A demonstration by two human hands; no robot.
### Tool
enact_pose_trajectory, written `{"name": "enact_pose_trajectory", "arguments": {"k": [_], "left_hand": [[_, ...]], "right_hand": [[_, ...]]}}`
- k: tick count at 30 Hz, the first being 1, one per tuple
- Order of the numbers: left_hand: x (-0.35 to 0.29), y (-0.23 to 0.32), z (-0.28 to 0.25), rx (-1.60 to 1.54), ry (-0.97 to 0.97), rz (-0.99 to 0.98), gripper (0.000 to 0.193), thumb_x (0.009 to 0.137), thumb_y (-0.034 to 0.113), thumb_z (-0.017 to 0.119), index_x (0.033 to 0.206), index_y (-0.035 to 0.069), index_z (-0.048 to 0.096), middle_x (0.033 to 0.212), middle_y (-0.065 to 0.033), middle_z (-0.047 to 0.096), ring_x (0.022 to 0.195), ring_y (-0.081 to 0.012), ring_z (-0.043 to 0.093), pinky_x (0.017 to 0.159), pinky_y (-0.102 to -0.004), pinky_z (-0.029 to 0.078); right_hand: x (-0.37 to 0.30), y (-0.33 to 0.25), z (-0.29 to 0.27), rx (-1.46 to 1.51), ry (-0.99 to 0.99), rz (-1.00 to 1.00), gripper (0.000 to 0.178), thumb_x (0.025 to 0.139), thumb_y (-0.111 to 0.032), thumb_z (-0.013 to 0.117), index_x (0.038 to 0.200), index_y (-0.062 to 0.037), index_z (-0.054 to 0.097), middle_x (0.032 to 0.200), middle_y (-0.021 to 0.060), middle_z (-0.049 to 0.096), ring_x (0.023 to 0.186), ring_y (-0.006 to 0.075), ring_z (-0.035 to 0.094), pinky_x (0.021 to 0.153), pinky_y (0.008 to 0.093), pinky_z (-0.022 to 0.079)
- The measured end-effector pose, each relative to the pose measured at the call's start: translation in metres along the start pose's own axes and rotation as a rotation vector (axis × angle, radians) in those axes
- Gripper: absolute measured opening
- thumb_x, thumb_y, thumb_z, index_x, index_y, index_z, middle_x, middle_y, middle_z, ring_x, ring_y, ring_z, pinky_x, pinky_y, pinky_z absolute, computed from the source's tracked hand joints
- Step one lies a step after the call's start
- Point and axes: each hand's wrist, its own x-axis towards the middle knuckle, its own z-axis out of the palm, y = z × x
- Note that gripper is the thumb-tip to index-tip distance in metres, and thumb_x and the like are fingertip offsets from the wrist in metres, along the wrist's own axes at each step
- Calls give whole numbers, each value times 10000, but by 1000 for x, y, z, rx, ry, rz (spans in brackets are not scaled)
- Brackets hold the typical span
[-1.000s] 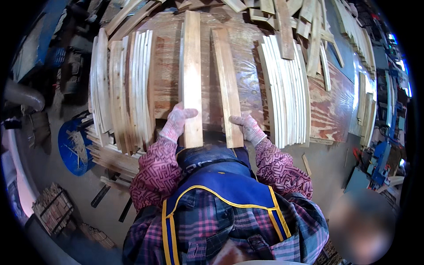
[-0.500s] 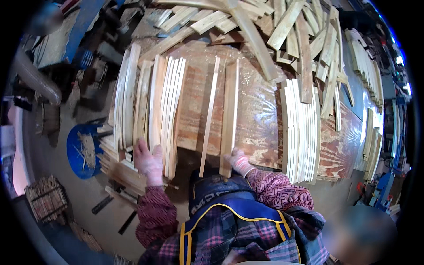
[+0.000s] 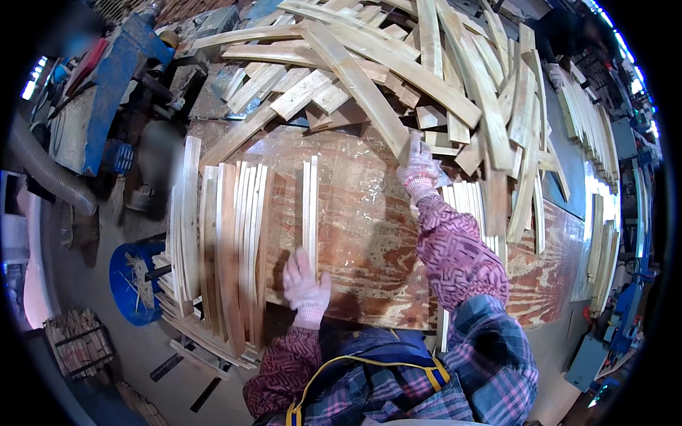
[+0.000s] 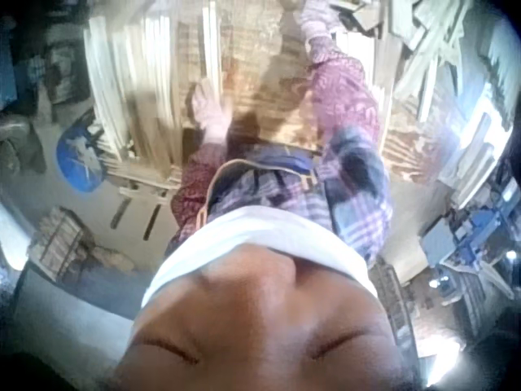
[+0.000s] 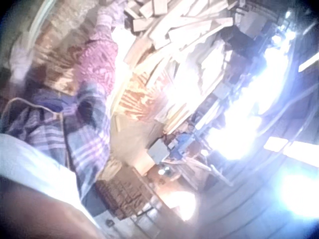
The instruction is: The person sorts through a large pile of wooden planks and strips on a workbench. They repeatedly pick up individual pieces, inspect them, and place them into a neat stack on the left side of the table. The person wears pink patterned gloves and a blue apron while working in a cluttered workshop environment.
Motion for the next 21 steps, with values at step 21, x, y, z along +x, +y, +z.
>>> {"name": "enact_pose_trajectory", "arguments": {"k": [21], "left_hand": [[-2, 5, -45, -1348, -343, -387, 399, 845, -1, 642, 1242, -23, 617, 1087, -62, 666, 965, -136, 626, 839, -294, 510]], "right_hand": [[104, -29, -79, 98, 150, -500, 420, 877, -429, 583, 1136, -120, 701, 893, 128, 722, 887, 280, 696, 785, 412, 531]]}}
